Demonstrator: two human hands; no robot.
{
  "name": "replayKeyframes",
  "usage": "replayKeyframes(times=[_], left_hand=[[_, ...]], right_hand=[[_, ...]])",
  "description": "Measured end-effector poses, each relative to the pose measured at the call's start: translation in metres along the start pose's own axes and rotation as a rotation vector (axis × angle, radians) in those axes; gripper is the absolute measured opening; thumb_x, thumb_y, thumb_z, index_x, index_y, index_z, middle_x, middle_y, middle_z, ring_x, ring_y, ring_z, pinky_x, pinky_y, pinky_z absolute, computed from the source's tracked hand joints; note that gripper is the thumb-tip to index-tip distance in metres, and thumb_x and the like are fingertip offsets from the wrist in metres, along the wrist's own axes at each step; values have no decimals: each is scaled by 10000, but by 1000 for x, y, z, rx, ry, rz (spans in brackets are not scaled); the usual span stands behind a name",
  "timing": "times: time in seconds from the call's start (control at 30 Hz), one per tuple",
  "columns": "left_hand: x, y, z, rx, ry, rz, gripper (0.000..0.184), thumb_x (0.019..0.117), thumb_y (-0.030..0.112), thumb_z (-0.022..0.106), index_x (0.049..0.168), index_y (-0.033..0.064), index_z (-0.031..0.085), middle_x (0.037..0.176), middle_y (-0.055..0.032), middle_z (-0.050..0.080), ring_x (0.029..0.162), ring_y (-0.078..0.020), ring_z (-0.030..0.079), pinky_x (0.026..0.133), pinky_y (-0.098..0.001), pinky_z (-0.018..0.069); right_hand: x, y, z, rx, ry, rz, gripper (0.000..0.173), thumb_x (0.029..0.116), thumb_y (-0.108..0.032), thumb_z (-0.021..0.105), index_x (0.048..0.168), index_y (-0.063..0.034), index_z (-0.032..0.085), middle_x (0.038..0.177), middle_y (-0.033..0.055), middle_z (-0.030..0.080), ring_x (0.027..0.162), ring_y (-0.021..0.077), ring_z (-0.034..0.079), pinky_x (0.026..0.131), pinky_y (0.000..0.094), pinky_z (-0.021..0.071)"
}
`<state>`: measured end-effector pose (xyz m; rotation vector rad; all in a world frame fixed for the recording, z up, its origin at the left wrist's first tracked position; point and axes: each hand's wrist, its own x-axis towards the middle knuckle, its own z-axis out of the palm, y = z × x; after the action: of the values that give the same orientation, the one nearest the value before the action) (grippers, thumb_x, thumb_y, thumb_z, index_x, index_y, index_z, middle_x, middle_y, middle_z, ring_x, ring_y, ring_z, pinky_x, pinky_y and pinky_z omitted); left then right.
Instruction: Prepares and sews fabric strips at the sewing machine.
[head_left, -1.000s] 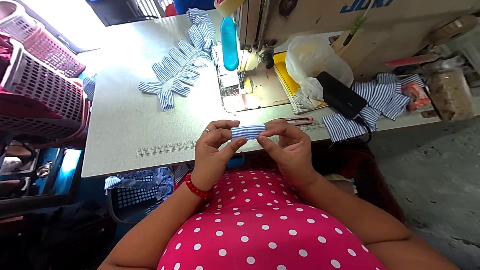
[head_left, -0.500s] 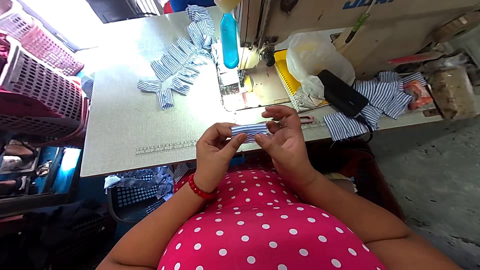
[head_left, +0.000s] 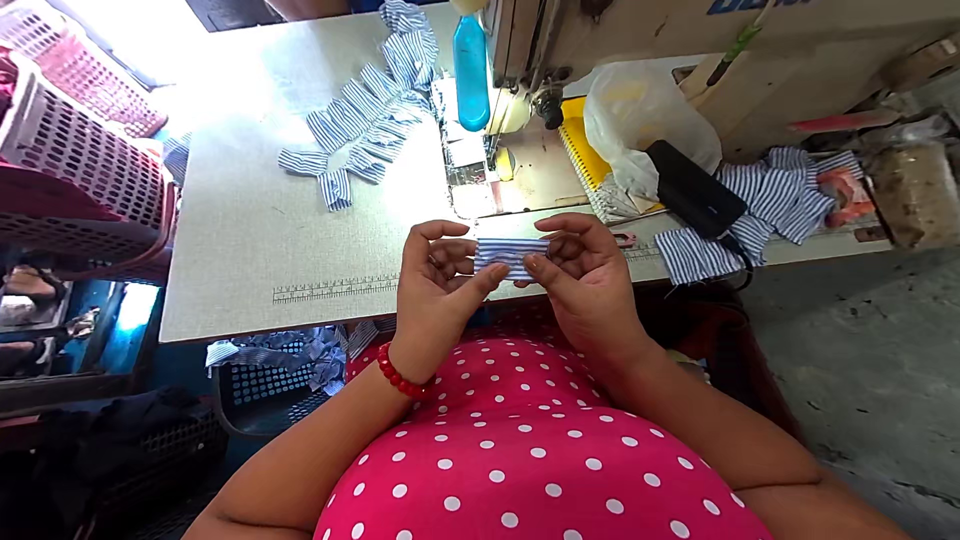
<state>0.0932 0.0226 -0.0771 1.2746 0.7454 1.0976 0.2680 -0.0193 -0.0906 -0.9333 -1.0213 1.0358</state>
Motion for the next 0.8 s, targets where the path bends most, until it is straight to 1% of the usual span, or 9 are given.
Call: replayKeyframes(times=[0.03,0.07,0.17,0.23,0.4,0.53,0.67,0.73,0.8], left_hand=[[0,2,3,13,-5,13,525,890,-12,743,1304,170,476,980,1,662,789,-96,698,701,-264,629],[0,3,6,27,-3,32,536,885,-22,744,1317,148,476,948,-8,662,765,-98,692,682,-258,622],[4,2,12,112,22,185,448,865,-39,752,1244,30,525,925,-21,663,806,-85,687,723,-247,611],[6,2,13,177,19,251,452,858,-11,771,1240,3,531,924,-26,653,814,-79,677,740,-241,604],[7,3,13,168,41,224,431,861,-40,746,1237,1,540,921,-33,648,804,-77,673,732,-231,601],[4,4,9,149,26,149,420,887,-51,713,1249,67,535,868,-28,617,695,-75,633,604,-198,564],[4,5,7,162,-2,162,416,881,-65,730,1231,56,541,917,-34,661,764,-78,675,677,-217,595],[3,5,6,182,-9,179,401,881,-71,728,1219,46,545,941,-37,677,799,-80,684,713,-219,597],[3,4,5,189,-10,188,393,880,-84,720,1213,40,551,962,-44,692,824,-87,695,732,-227,602]], right_hand=[[0,1,-1,19,4,26,391,933,23,676,1272,-150,586,946,-2,620,830,95,671,770,298,627],[-1,2,-1,41,15,45,384,930,15,685,1261,-160,598,946,-7,630,832,91,674,773,296,626],[-2,7,0,77,11,54,378,922,2,704,1240,-178,605,954,-29,643,846,75,676,802,279,616],[-3,7,0,59,14,43,385,913,-21,729,1238,-189,609,959,-45,645,858,59,671,826,263,607],[-2,4,0,31,39,12,403,898,10,728,1229,-192,614,975,-45,646,868,62,667,830,260,603],[-1,4,0,40,49,20,415,887,23,730,1227,-188,624,975,-33,647,864,78,672,824,277,611],[1,3,-2,-3,-21,28,350,933,-64,713,1245,-190,617,1030,-30,653,895,74,670,814,256,602],[1,3,-3,-61,-60,5,313,935,-82,725,1226,-155,637,1066,-12,663,890,86,686,784,264,623],[1,2,-2,-122,-52,-18,271,925,-57,732,1184,-112,675,1039,9,689,856,94,693,737,261,626]])
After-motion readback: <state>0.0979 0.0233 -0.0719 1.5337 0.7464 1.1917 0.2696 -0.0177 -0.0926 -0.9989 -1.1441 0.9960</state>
